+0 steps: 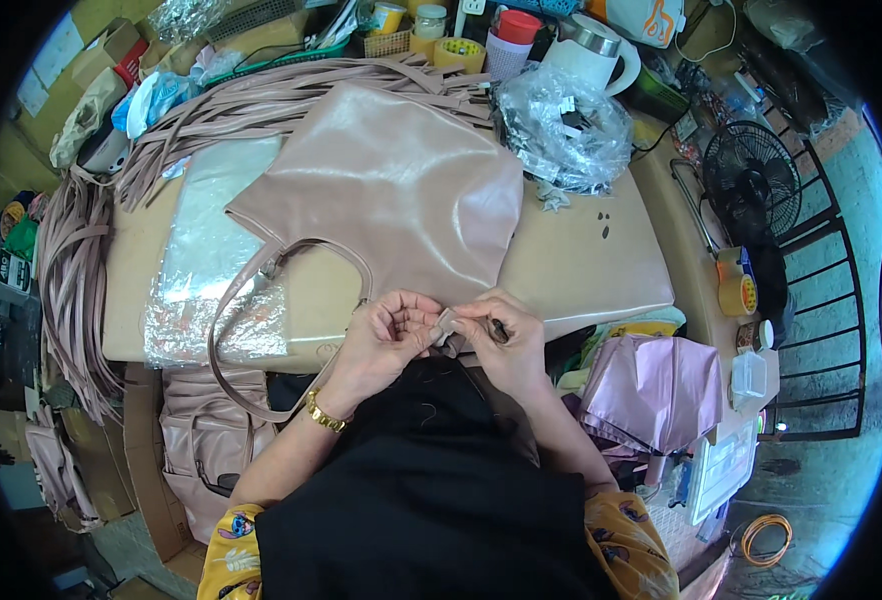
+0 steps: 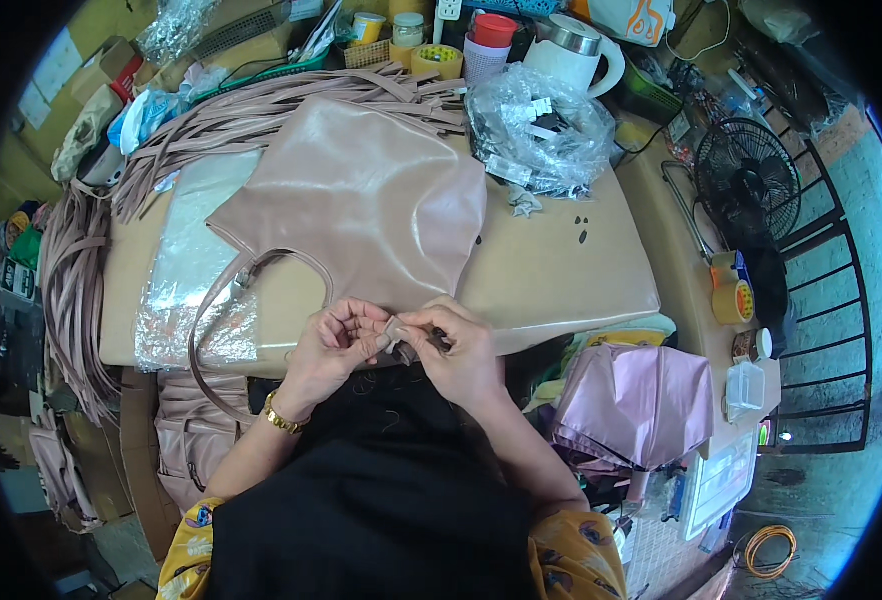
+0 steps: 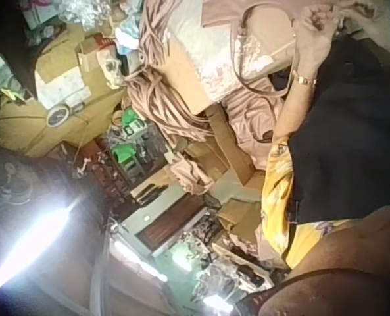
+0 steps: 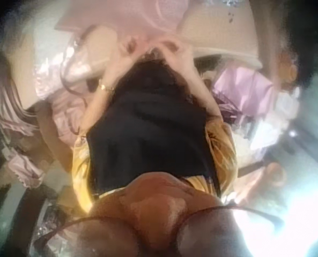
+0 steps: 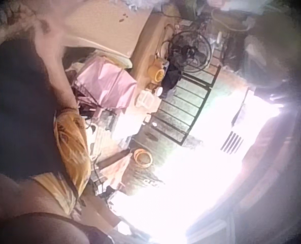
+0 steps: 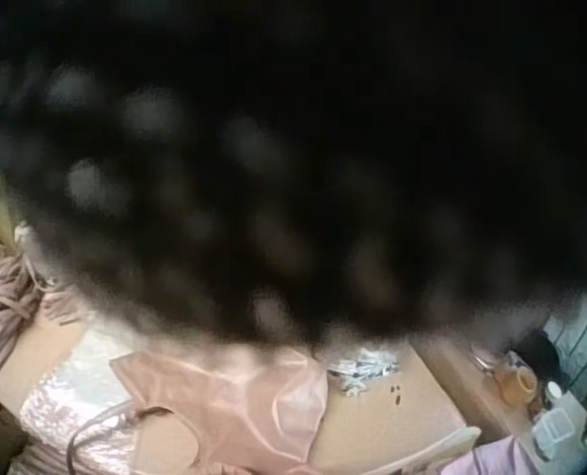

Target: The person attaches a brand tag to the handle of a leather tote bag and uses a small tool to trim excess threads from the seams and interior.

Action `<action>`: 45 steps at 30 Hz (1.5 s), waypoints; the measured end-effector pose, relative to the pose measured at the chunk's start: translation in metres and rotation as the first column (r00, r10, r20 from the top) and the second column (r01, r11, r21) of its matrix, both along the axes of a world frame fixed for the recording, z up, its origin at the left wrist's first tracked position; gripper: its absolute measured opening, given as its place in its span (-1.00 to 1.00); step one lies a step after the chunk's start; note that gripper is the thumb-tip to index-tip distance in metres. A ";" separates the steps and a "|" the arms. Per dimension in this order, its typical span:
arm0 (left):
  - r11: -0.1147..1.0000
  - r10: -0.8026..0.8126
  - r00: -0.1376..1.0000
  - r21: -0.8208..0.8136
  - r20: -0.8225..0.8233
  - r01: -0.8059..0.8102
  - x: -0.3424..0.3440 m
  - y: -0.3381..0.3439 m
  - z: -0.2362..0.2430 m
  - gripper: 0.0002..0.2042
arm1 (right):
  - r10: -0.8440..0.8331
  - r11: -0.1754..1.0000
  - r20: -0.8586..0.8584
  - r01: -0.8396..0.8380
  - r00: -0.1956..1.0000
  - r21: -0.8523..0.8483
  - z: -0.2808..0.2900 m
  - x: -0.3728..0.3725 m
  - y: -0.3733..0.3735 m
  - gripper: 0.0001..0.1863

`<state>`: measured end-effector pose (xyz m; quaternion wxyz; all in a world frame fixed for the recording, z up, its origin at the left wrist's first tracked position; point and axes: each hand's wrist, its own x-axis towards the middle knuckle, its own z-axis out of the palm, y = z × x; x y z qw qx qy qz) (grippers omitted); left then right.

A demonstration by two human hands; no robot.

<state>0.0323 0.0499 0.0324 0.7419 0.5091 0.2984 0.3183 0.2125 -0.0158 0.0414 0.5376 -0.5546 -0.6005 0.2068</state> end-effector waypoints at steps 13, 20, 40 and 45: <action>0.984 0.150 0.988 0.089 0.031 -0.152 0.007 -0.013 -0.003 -0.77 | -0.158 0.967 0.335 0.077 0.929 0.244 -0.001 -0.009 0.011 -0.83; 0.862 0.298 0.949 0.456 -0.106 -0.220 0.013 -0.013 -0.006 -0.88 | -0.036 0.981 0.328 -0.030 0.944 0.193 0.017 -0.017 0.001 -0.82; 0.978 0.201 0.956 0.009 0.212 -0.208 0.005 -0.008 -0.007 -0.83 | -0.132 0.991 0.287 0.137 0.949 0.003 0.026 -0.007 -0.009 -0.69; 0.980 0.195 0.959 -0.001 0.204 -0.199 0.004 -0.008 -0.005 -0.83 | -0.124 0.990 0.293 0.137 0.948 -0.027 0.022 -0.003 -0.007 -0.72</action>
